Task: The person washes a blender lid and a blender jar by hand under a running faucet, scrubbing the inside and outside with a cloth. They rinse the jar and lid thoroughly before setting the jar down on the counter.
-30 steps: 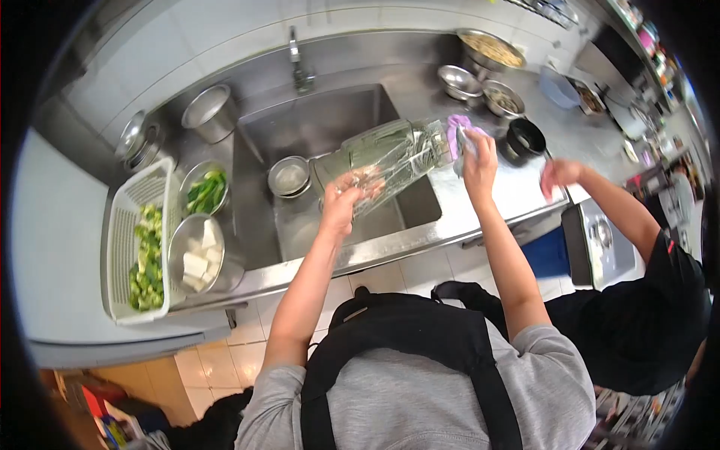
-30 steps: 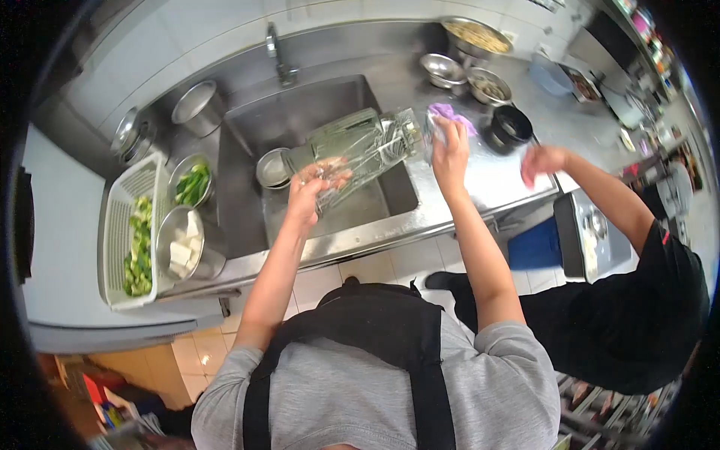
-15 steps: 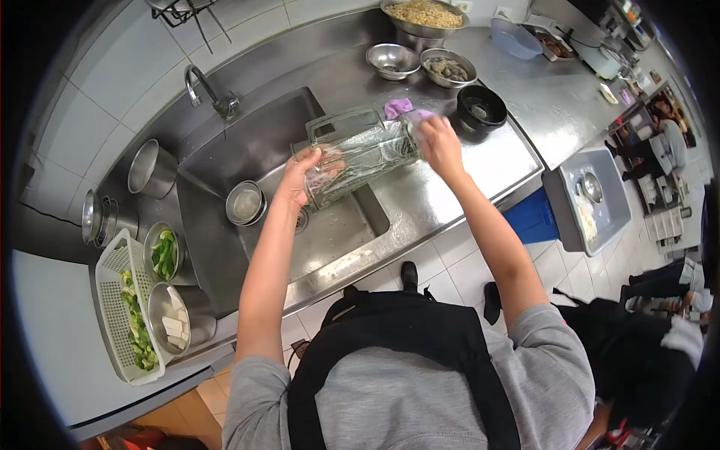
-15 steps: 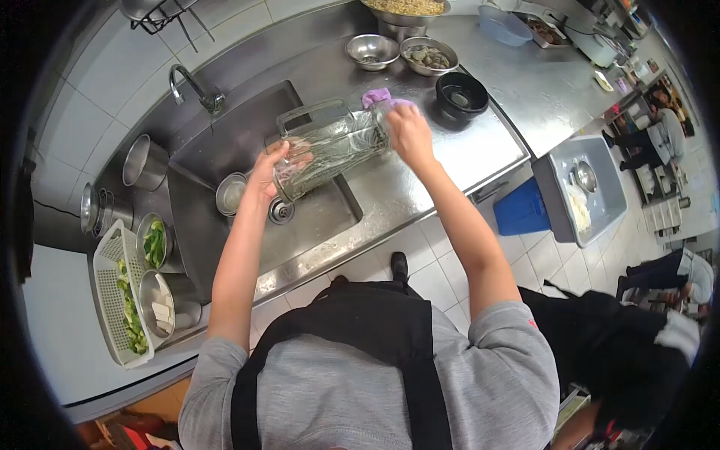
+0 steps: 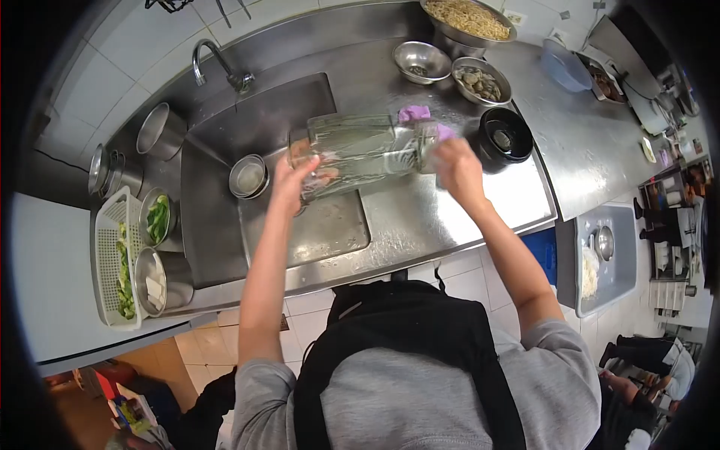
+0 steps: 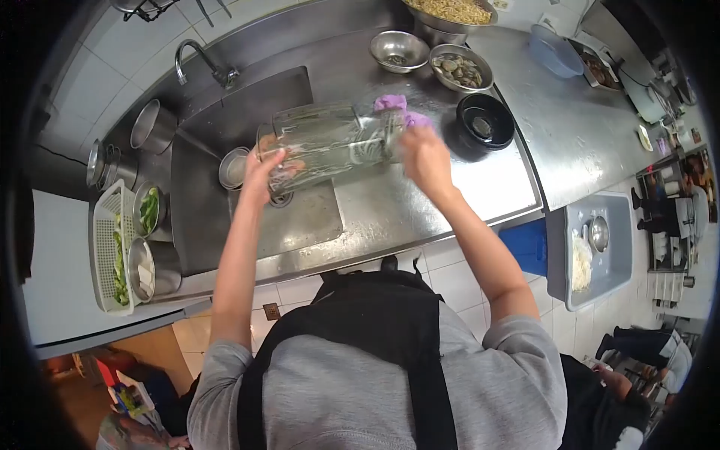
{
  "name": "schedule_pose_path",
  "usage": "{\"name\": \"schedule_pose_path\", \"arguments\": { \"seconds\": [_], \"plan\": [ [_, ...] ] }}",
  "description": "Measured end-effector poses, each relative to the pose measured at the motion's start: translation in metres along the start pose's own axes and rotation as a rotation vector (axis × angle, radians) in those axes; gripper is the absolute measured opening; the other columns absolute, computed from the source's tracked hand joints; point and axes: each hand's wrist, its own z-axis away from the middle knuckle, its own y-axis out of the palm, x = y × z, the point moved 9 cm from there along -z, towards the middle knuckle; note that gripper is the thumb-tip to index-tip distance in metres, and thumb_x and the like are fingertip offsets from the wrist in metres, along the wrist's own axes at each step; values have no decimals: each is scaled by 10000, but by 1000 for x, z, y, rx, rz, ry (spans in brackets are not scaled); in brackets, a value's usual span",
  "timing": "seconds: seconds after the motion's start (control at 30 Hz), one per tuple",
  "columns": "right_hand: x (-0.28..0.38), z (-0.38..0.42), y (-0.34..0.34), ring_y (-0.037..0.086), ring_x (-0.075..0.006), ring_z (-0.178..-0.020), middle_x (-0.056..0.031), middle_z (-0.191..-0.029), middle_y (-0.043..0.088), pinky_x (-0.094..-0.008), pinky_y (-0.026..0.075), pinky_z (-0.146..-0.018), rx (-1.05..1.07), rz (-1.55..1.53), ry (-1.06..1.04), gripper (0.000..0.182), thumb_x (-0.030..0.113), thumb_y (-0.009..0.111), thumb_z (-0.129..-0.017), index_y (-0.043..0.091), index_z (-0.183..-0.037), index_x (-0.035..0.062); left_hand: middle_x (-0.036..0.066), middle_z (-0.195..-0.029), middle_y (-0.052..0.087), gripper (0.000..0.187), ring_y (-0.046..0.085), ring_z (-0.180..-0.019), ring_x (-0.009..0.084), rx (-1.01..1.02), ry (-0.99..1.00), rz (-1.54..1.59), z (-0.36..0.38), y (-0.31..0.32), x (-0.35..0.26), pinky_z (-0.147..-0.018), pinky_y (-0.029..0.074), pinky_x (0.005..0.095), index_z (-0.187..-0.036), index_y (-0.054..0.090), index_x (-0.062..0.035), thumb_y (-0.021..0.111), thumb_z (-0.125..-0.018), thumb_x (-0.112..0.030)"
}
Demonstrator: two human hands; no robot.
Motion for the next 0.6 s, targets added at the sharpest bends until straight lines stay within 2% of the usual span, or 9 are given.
{"name": "schedule_pose_path", "arguments": {
  "seconds": [0.07, 0.2, 0.23, 0.3, 0.33, 0.4, 0.47, 0.53, 0.6],
  "plan": [
    [-35, -21, -8, 521, -312, -831, -135, -889, 538, -374, 430, -723, -141, -82, 194, 242, 26, 545, -673, 594, -909, 47, 178, -933, 582, 413, 624, -773, 262, 43, 263, -95, 6, 18, -2, -675, 517, 323, -1162, 360, 9, 553, -804, -62],
    [0, -43, -30, 517, -314, -871, -143, -931, 532, -389, 417, -764, -363, -478, 194, 299, -11, 538, -674, 572, -969, 27, 147, -989, 569, 465, 603, -869, 237, 86, 278, -31, 5, 41, 31, -749, 478, 305, -1197, 313, -6, 562, -815, -100],
    [29, -49, -29, 515, -311, -867, -139, -952, 530, -401, 414, -766, -363, -252, 17, 333, -34, 532, -655, 577, -977, 41, 147, -989, 569, 465, 603, -869, 237, 88, 282, -32, 3, 48, 37, -749, 478, 305, -1197, 313, -6, 562, -815, -100],
    [70, -56, 5, 497, -251, -809, -89, -853, 554, -367, 397, -691, -229, 80, -38, 214, 52, 551, -616, 596, -823, 73, 127, -994, 564, 442, 580, -894, 190, 38, 329, 5, 1, 56, 48, -754, 464, 294, -1174, 344, -4, 573, -808, -100],
    [98, -57, 20, 493, -238, -818, -63, -849, 557, -341, 376, -689, -144, 36, -145, 195, 76, 531, -654, 604, -834, 91, 127, -994, 564, 442, 580, -894, 190, 49, 323, 9, -6, 57, 63, -754, 464, 294, -1174, 344, -4, 573, -808, -100],
    [148, -48, 48, 491, -233, -817, -58, -842, 549, -346, 379, -696, -12, 34, -288, 254, 105, 544, -633, 592, -882, 110, 107, -964, 569, 393, 565, -866, 151, -120, 901, -738, 7, 69, 48, -757, 452, 279, -1143, 383, -1, 568, -804, -68],
    [134, -35, 25, 486, -219, -809, -46, -894, 541, -340, 368, -663, -264, -17, -359, 233, 117, 551, -618, 581, -849, 119, 85, -934, 573, 373, 562, -831, 137, -119, 764, -676, 9, 81, 30, -758, 440, 256, -1141, 410, -3, 555, -798, -23],
    [82, -30, 3, 488, -229, -837, -59, -924, 536, -332, 367, -662, -446, 70, -225, 295, 53, 549, -620, 585, -904, 125, 81, -937, 574, 396, 561, -851, 137, -33, 293, -221, -1, 75, 55, -766, 439, 254, -1170, 405, -3, 547, -800, -4],
    [26, -30, -19, 486, -260, -858, -93, -935, 525, -352, 375, -684, -420, 116, 61, 332, -26, 519, -621, 581, -923, 95, 69, -941, 571, 405, 557, -865, 124, 42, 293, 12, -2, 78, 53, -773, 438, 243, -1192, 399, -9, 535, -811, -3]
  ]
}}
